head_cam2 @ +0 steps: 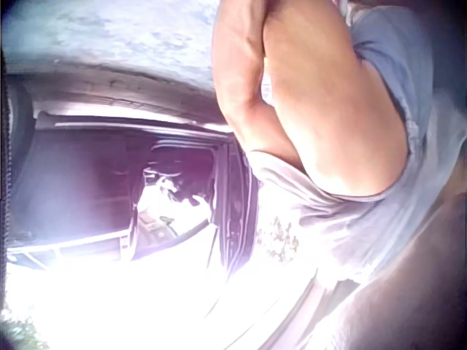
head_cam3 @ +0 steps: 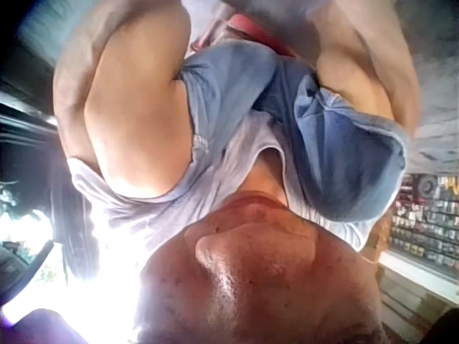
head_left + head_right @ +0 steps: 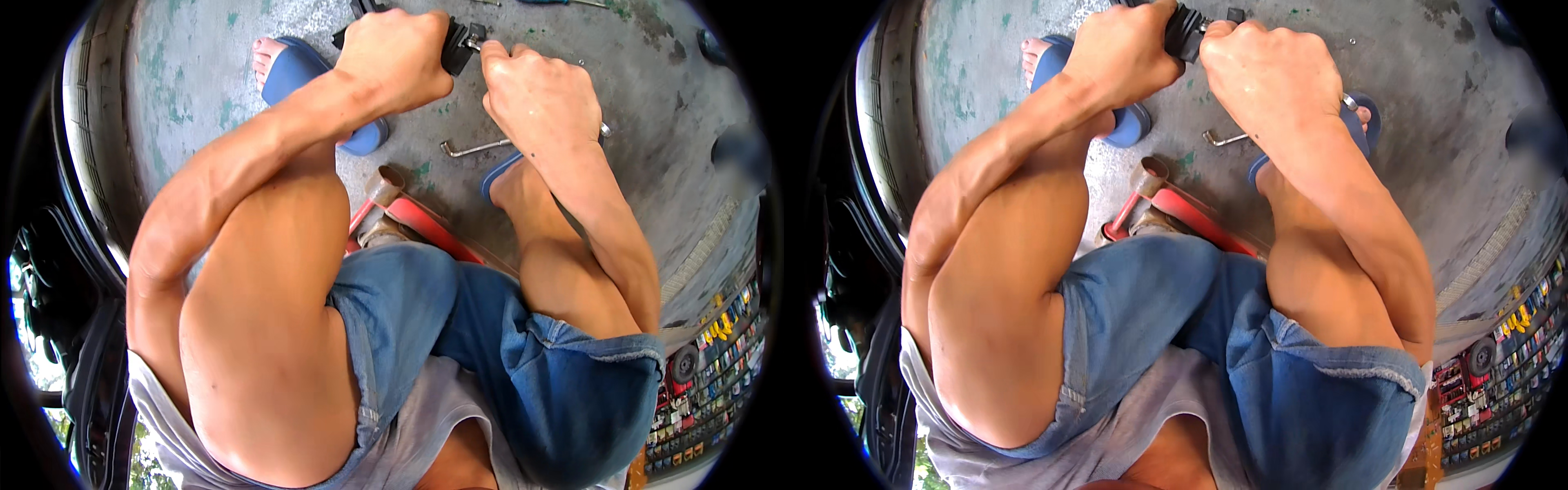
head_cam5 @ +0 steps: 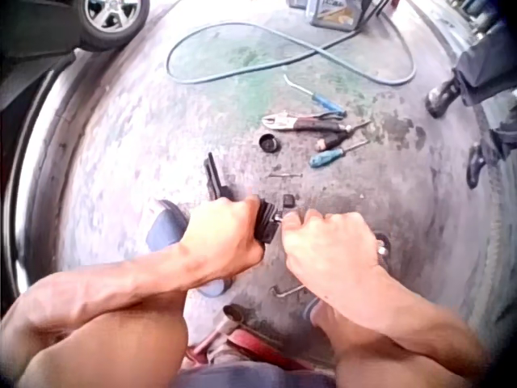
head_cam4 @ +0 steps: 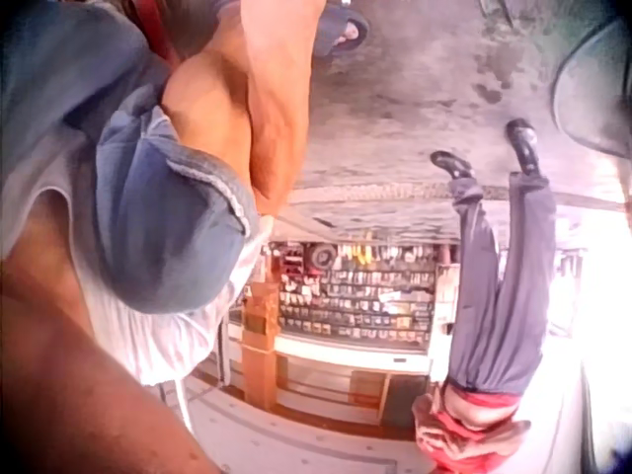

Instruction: The person disassembles and reassembles small mechanical and electrical hardware components by hand, inserting a spring-loaded rod into a plastic casing and using a screwdriver to make adjustments.

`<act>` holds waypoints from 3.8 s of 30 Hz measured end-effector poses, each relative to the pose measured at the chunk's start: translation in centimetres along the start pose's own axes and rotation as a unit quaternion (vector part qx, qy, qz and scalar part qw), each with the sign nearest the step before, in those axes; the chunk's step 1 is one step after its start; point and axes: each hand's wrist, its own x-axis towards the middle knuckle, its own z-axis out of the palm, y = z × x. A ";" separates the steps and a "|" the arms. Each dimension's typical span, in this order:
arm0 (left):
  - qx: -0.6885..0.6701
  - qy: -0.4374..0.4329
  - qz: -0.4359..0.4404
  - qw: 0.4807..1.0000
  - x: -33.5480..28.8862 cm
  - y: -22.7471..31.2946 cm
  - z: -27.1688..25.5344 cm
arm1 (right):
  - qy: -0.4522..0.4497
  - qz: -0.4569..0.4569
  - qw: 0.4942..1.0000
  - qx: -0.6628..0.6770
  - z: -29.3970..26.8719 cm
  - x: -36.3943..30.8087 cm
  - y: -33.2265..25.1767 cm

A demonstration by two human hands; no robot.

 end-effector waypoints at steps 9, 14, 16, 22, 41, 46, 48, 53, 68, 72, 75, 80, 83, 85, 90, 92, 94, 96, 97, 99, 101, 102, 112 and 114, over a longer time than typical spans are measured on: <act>-0.022 -0.051 -0.025 0.998 0.1 1.0 0.4 | -0.010 0.055 0.998 0.012 1.4 -1.3 -0.7; -0.049 -0.047 -0.017 0.998 0.2 2.0 -0.3 | -0.006 0.062 0.997 0.040 1.8 -1.9 -0.1; -0.061 -0.037 -0.023 0.997 -0.4 2.1 -0.2 | 0.009 0.055 0.996 0.064 1.4 -2.0 -0.4; -0.199 -0.081 -0.059 0.975 -0.5 2.6 -1.7 | 0.108 0.095 0.984 0.100 2.7 -2.6 0.3; -0.237 -0.104 -0.078 0.963 -1.5 1.5 -2.3 | 0.150 0.042 0.980 0.121 1.5 -3.5 0.1; -0.289 -0.134 -0.054 0.946 -1.1 1.9 -3.7 | 0.213 0.035 0.970 0.108 1.7 -4.0 0.5; -0.283 -0.130 -0.065 0.948 -1.0 1.7 -3.5 | 0.217 0.029 0.970 0.109 1.5 -3.8 0.6; -0.377 -0.127 -0.044 0.916 -0.8 0.5 -2.9 | 0.223 0.017 0.967 0.125 1.1 -3.5 1.0; -0.358 0.064 0.036 0.931 0.0 -0.1 -2.8 | 0.232 0.012 0.966 0.115 -4.4 -1.9 2.2; -0.320 0.046 0.044 0.945 -1.1 -0.9 -2.6 | 0.179 0.001 0.975 0.130 -4.2 -2.7 1.9; -0.364 0.065 -0.005 0.929 -1.6 -1.6 -3.3 | 0.179 0.046 0.973 0.136 -4.8 -3.3 3.3; -0.581 0.032 0.019 0.813 -2.4 -2.1 -3.6 | 0.229 0.117 0.925 0.282 -3.7 -3.0 3.6; -0.587 0.016 0.005 0.809 -2.7 -2.0 -3.8 | 0.211 0.099 0.909 0.345 -2.9 -3.1 3.1; -0.592 0.005 -0.007 0.806 -2.8 -1.9 -3.8 | 0.213 0.057 0.916 0.336 -3.1 -2.9 2.7; -0.536 0.001 -0.002 0.844 -2.6 -1.9 -3.3 | 0.214 0.031 0.925 0.313 -4.0 -2.6 1.3; -0.505 0.001 -0.006 0.863 -2.5 -1.6 -3.6 | 0.220 0.021 0.930 0.294 -3.7 -2.5 1.1; -0.474 -0.001 -0.008 0.880 -2.3 -1.4 -3.7 | 0.269 0.003 0.938 0.220 -2.9 -2.2 1.0; -0.433 0.027 0.019 0.901 -2.1 -1.2 -3.4 | 0.280 0.001 0.935 0.217 -2.4 -1.9 1.0; -0.435 0.027 0.017 0.900 -1.9 -1.3 -3.2 | 0.294 -0.001 0.932 0.213 -2.3 -1.9 1.0; -0.413 0.054 0.043 0.908 -1.6 -1.5 -2.8 | 0.287 0.001 0.931 0.228 -2.3 -2.0 1.1; -0.383 0.033 0.028 0.923 -1.5 -1.4 -3.0 | 0.280 0.004 0.929 0.242 -2.2 -2.2 1.2; -0.352 0.013 0.016 0.936 -1.4 -1.3 -3.1 | 0.282 0.004 0.928 0.245 -2.1 -2.2 1.3; -0.249 -0.008 0.038 0.968 -0.4 -1.0 -3.1 | 0.308 0.002 0.906 0.289 0.6 -1.9 2.5; -0.293 -0.044 0.025 0.955 0.0 -0.8 -3.2 | 0.312 0.005 0.902 0.299 1.2 -1.8 2.9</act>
